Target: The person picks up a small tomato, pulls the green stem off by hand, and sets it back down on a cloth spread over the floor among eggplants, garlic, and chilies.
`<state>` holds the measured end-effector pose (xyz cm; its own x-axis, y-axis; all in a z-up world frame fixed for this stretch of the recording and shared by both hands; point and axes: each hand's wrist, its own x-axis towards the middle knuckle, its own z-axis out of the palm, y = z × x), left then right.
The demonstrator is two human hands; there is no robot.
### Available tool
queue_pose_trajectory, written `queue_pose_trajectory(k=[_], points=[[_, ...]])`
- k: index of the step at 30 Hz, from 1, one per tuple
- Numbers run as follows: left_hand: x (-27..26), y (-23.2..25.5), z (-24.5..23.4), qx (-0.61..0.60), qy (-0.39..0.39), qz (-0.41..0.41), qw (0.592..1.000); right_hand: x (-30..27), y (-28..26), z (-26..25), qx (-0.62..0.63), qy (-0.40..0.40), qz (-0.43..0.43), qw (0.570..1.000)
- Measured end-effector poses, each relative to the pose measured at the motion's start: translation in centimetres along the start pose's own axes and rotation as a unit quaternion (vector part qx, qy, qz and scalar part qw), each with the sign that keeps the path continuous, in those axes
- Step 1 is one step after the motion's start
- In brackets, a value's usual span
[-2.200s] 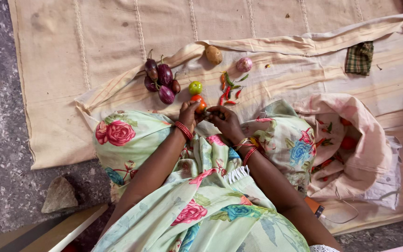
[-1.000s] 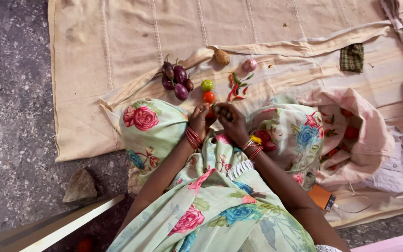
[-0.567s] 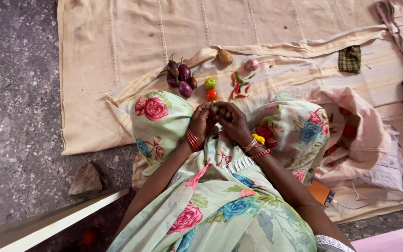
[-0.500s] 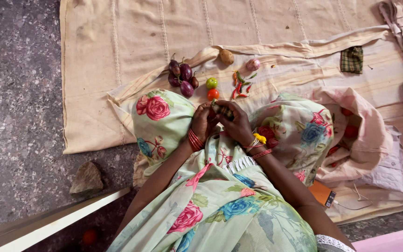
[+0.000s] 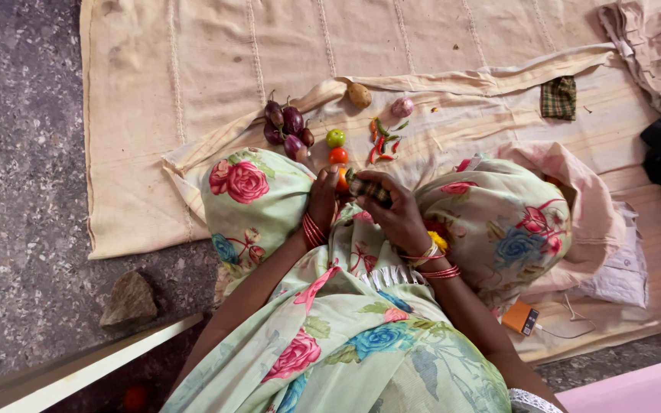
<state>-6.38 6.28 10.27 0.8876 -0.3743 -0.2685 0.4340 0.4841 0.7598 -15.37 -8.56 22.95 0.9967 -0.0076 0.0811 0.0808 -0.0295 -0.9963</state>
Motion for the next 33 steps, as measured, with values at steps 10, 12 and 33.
queue_pose_trajectory(k=[10,12,33], points=[[1.6,-2.0,-0.7,0.024,-0.019,-0.035,0.999,-1.3,-1.9,-1.4,0.026,0.084,0.069,0.994],[1.4,-1.8,-1.0,0.055,-0.036,-0.030,0.997,-1.1,-1.7,-1.2,0.041,0.089,0.070,0.993],[9.1,-8.7,-7.6,-0.154,0.003,-0.137,0.978,6.5,16.2,0.9,-0.222,0.133,-0.021,0.966]])
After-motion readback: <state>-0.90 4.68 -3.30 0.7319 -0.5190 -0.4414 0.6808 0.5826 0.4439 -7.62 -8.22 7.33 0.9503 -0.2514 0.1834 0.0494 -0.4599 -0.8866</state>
